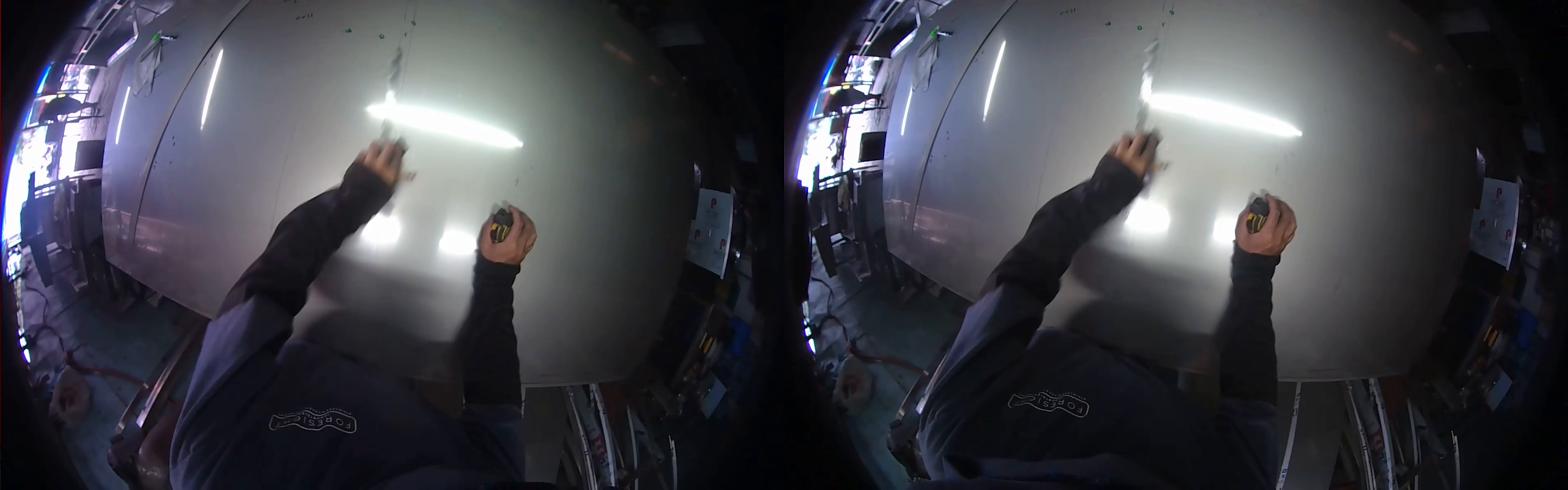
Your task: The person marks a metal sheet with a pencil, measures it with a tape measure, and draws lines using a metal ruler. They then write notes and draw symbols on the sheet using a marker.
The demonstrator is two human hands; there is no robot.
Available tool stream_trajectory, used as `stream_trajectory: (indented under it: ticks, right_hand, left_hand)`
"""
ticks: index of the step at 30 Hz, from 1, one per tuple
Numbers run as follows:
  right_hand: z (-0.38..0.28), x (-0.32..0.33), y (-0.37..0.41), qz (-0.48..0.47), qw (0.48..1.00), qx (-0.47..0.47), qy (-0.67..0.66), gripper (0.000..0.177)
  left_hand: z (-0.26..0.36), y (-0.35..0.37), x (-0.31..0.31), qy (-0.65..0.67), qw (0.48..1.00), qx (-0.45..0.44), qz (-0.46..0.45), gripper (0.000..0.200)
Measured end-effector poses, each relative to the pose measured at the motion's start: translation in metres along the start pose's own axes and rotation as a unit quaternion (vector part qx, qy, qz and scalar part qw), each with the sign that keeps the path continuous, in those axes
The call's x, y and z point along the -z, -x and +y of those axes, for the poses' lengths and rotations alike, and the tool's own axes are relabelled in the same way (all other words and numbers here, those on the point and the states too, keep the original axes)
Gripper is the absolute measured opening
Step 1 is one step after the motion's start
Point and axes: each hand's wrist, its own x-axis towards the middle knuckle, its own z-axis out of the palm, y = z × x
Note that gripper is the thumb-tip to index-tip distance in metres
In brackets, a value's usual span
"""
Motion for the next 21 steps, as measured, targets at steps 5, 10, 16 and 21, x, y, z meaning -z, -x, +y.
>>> stream_trajectory:
  ticks: [5,10,16,21]
  right_hand:
    - [0.001,-0.005,0.0,-0.005,0.999,-0.008,0.033,0.039]
    - [0.002,-0.005,-0.004,0.004,1.0,-0.008,0.012,0.038]
    - [-0.005,0.0,0.001,-0.005,0.999,-0.024,0.021,0.037]
    - [-0.002,-0.007,-0.01,0.002,1.0,-0.002,0.023,0.038]
  left_hand:
    - [-0.01,-0.019,0.007,-0.003,1.0,0.005,-0.017,0.041]
    - [-0.004,0.025,-0.01,0.056,0.997,0.041,0.017,0.038]
    - [-0.015,-0.038,0.006,-0.116,0.989,-0.041,-0.084,0.05]
    - [-0.021,-0.02,-0.021,0.021,0.999,0.009,0.03,0.043]
